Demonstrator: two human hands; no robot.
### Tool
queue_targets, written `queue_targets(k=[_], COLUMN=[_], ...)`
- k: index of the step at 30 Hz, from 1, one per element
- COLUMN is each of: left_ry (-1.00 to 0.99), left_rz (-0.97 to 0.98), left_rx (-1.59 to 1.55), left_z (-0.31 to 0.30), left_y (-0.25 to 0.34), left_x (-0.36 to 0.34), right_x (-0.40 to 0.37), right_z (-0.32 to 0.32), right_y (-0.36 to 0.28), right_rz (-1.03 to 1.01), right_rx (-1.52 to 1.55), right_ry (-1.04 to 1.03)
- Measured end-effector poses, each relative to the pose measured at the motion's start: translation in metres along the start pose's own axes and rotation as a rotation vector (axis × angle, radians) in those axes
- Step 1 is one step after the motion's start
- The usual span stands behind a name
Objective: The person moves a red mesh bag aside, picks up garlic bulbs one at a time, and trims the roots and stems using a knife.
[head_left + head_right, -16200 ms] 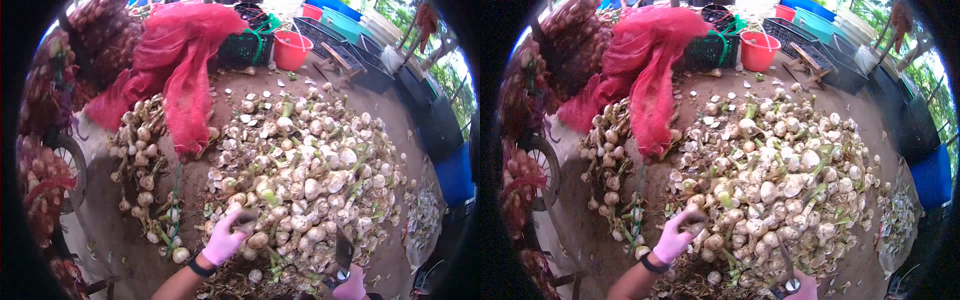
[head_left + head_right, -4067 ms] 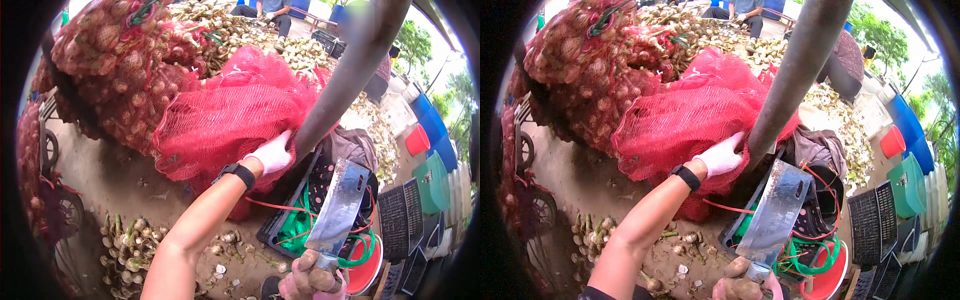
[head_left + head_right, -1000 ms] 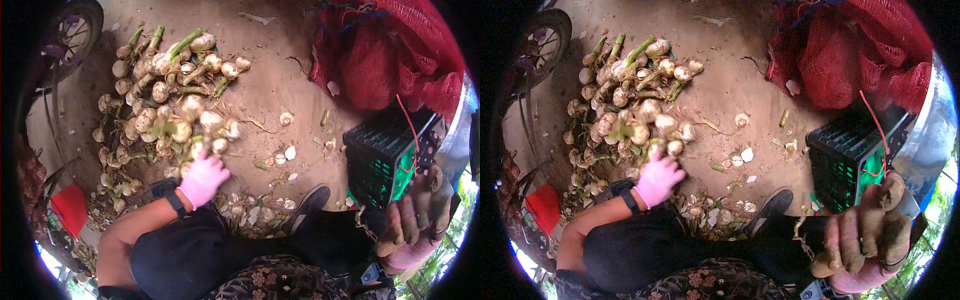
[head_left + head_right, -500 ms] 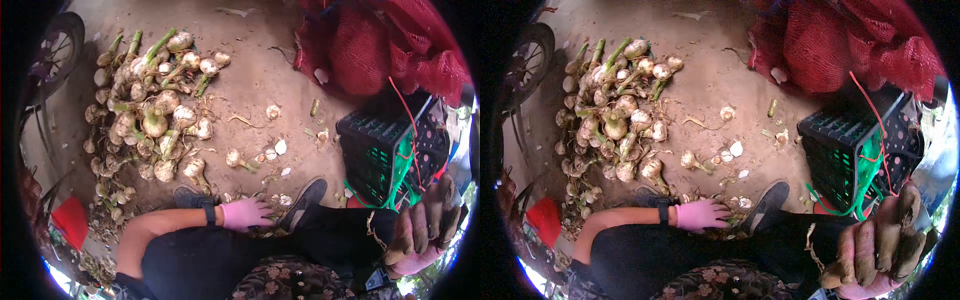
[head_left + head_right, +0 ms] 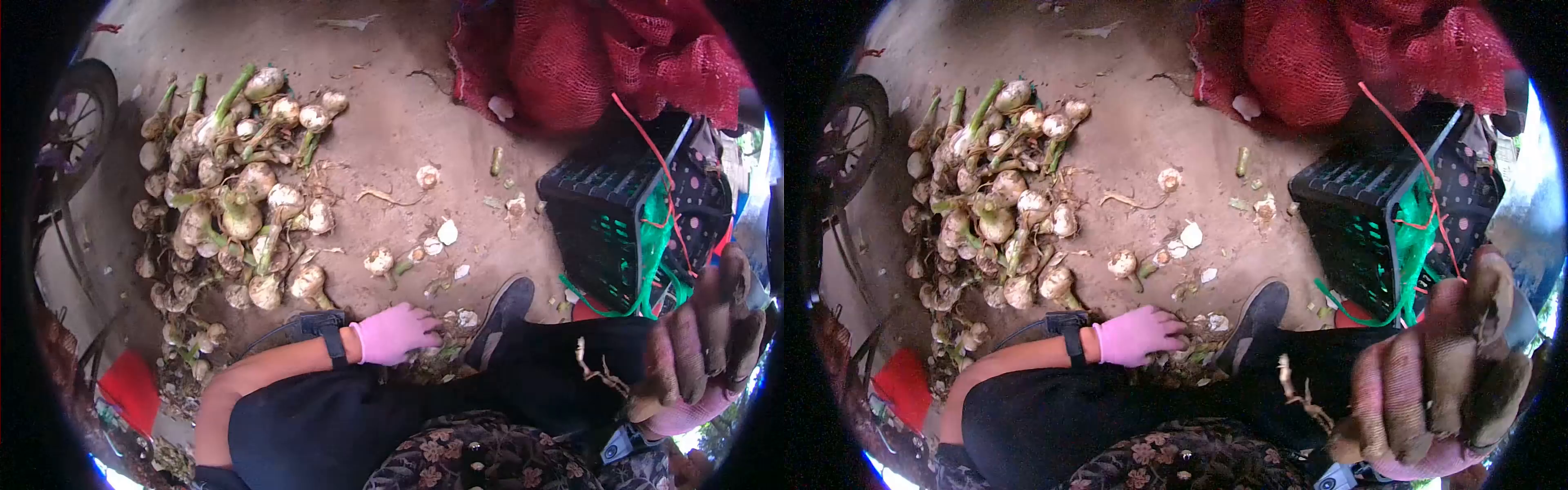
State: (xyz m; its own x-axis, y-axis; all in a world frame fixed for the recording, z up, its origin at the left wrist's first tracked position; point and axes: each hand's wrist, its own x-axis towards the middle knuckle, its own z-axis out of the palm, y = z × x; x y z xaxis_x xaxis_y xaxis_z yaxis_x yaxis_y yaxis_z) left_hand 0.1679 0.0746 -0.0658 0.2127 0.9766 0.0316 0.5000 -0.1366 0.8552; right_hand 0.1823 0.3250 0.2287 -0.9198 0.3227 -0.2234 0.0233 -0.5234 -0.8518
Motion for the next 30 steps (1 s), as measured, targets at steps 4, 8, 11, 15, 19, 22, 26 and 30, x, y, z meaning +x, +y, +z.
queue_targets(k=[4,8,11,15,19,22,26,30], left_ry=[-0.217,-0.159,-0.339,0.203,0.384,0.127,-0.057,-0.219], left_rz=[0.147,0.187,-0.059,-0.284,-0.576,-0.302,0.058,-0.118], left_rx=[0.039,0.082,0.034,-0.043,0.522,0.122,0.112,0.128], left_z=[0.030,0.069,0.007,-0.076,-0.110,-0.073,0.033,0.021], left_y=[-0.008,-0.017,-0.009,0.000,0.030,0.015,-0.006,-0.008], left_x=[0.011,0.016,0.016,-0.037,-0.078,-0.074,-0.067,-0.063], right_x=[-0.017,-0.026,-0.027,-0.007,0.016,0.029,0.029,0.047], right_z=[0.012,0.028,0.010,0.020,0.021,0.033,0.045,0.058], right_y=[0.002,0.008,0.004,0.017,0.020,0.029,0.036,0.053], right_rz=[-0.086,-0.271,-0.118,-0.114,0.010,0.019,0.124,0.116], right_rx=[-0.101,-0.151,-0.199,-0.138,-0.012,-0.057,-0.098,-0.199], right_ry=[0.232,0.755,0.351,0.371,0.206,0.190,0.458,0.468])
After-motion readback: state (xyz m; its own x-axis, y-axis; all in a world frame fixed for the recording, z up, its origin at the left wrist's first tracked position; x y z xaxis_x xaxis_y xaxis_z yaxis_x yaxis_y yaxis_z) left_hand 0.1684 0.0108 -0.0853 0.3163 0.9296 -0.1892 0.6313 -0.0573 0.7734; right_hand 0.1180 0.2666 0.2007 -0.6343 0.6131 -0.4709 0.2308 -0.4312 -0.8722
